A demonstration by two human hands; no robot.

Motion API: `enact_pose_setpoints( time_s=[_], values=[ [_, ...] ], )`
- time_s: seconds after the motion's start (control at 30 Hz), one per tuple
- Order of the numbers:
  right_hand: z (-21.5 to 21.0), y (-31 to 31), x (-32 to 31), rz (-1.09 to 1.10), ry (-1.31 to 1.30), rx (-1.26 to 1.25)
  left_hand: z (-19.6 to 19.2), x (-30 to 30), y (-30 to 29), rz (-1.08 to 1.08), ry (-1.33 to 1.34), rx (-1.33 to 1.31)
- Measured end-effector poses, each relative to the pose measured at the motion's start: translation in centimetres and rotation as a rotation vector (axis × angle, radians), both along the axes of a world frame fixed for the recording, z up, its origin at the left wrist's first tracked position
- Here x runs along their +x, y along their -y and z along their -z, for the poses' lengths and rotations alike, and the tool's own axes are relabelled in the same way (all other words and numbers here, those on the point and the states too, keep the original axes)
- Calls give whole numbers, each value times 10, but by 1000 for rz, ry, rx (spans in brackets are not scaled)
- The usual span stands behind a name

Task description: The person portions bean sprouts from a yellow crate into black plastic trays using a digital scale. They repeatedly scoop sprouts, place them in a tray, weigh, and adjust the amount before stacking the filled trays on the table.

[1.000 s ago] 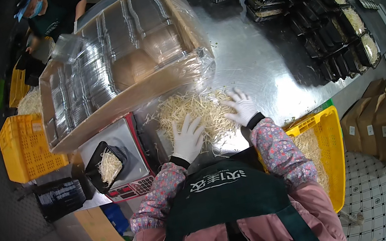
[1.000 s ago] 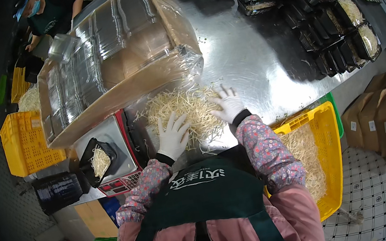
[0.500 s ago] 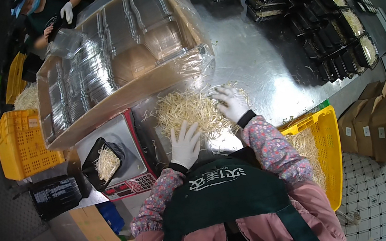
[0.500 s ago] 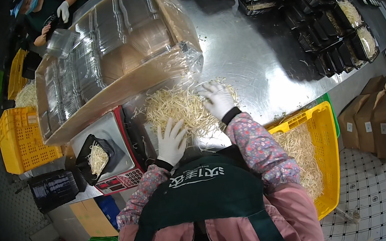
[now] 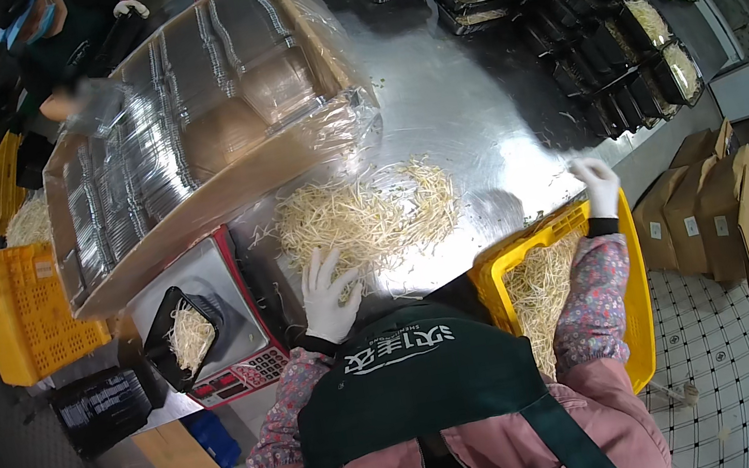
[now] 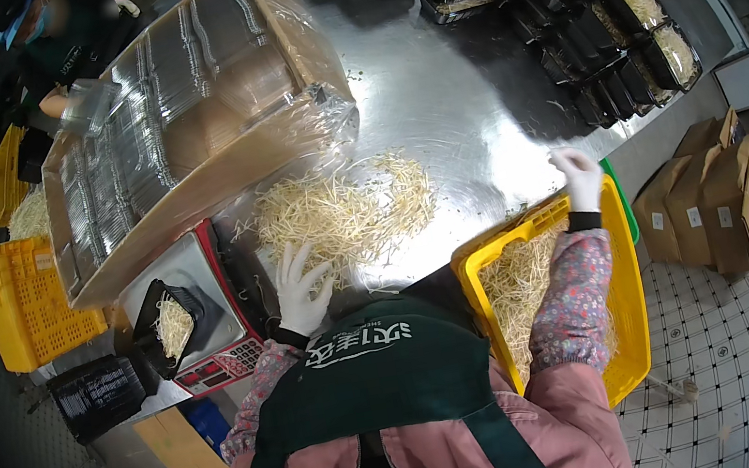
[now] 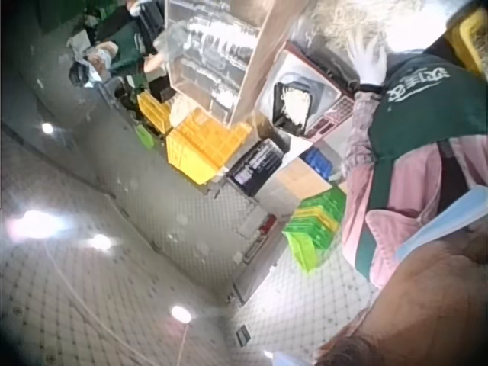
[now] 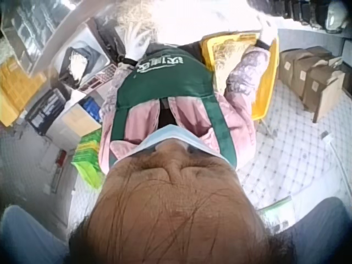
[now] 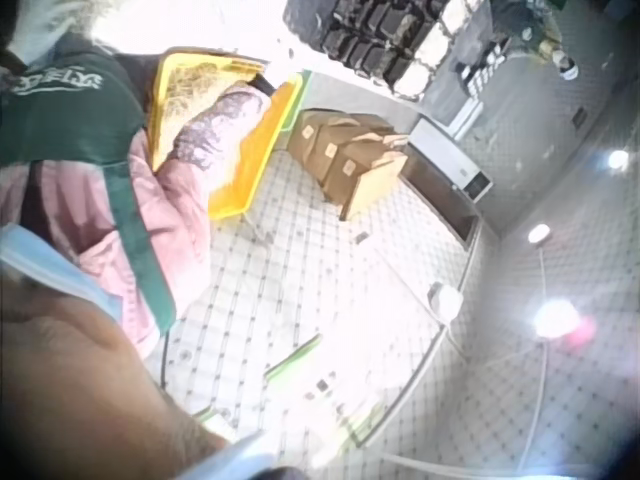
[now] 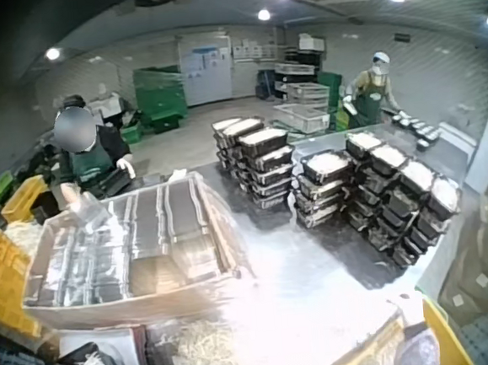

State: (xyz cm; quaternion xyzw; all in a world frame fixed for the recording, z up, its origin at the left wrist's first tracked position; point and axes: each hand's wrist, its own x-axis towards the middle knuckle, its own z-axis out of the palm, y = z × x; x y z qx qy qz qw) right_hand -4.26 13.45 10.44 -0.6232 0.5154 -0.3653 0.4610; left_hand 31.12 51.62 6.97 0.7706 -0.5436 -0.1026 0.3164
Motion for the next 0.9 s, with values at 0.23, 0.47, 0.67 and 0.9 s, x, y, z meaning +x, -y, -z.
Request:
enact_pose_setpoints(
  time_s=[0.23,0.47,0.67,0.9],
  values=[
    [-4,-27,-38,493,611,209,6,12,-23,-415,-288,-152],
    [30,-128,159,-110,49,637,36,51,-12,-1092,-1304,-103],
    [112,-150,245,-493,70,278,37,28,111,-690,-1494,-252],
    [2,-89,201,-630,603,669,-52,3,153,-137,-1839,-437]
  ],
)
